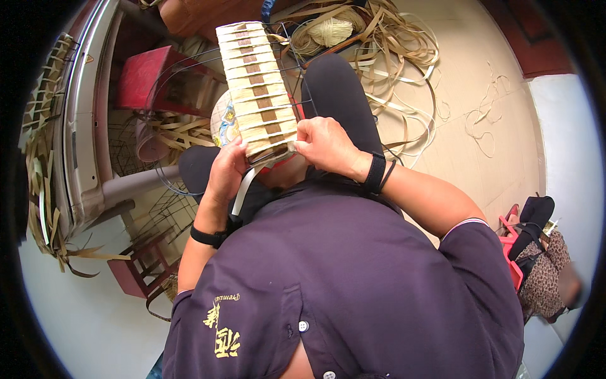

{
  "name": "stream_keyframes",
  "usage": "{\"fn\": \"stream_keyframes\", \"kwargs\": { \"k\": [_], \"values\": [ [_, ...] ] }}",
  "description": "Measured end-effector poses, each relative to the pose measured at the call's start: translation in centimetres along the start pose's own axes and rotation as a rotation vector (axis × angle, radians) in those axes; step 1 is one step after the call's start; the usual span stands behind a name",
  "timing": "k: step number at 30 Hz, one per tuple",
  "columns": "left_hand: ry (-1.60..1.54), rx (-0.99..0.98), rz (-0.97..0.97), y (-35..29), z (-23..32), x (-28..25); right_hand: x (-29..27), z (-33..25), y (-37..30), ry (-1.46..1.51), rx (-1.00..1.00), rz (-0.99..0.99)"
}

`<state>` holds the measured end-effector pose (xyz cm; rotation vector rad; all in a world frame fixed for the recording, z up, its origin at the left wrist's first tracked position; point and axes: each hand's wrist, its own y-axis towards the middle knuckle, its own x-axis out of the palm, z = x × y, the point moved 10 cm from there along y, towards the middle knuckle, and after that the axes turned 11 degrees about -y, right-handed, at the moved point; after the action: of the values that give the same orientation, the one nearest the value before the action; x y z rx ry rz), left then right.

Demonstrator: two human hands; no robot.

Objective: The person weaves a basket by threading strips of light-colored material through a vertical wire frame. They thread the strips one by one, alternating the pattern and pulling them through the frame by hand to secure them in place.

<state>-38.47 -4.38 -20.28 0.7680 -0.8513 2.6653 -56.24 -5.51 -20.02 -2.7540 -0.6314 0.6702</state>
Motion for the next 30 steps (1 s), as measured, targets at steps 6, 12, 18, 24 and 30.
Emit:
{"fn": "stream_keyframes", "kwargs": {
  "k": [6, 12, 18, 24, 30],
  "values": [
    [0.121, 0.036, 0.022, -0.5, -0.1, 0.3, 0.3, 0.1, -0.4, 0.052, -0.014, 0.043],
    [0.348, 0.185, 0.140, -0.3, 0.0, 0.7, 0.7, -0.9, 0.0, 0.064, -0.050, -0.032],
    [0.169, 0.139, 0.115, 0.1, -0.9, 0.1, 0.5, -0.9, -0.7, 0.054, -0.117, 0.104],
    [-0.005, 0.121, 0.052, -0.2, -1.1, 0.8, 1.3, 0.3, -1.3, 0.277, 0.077, 0.043],
    [0.143, 0.187, 0.062, -0.4, -0.7, 1.2, 2.7, 2.3, -1.7, 0.621, 0.330, -0.073]
  ]
}}
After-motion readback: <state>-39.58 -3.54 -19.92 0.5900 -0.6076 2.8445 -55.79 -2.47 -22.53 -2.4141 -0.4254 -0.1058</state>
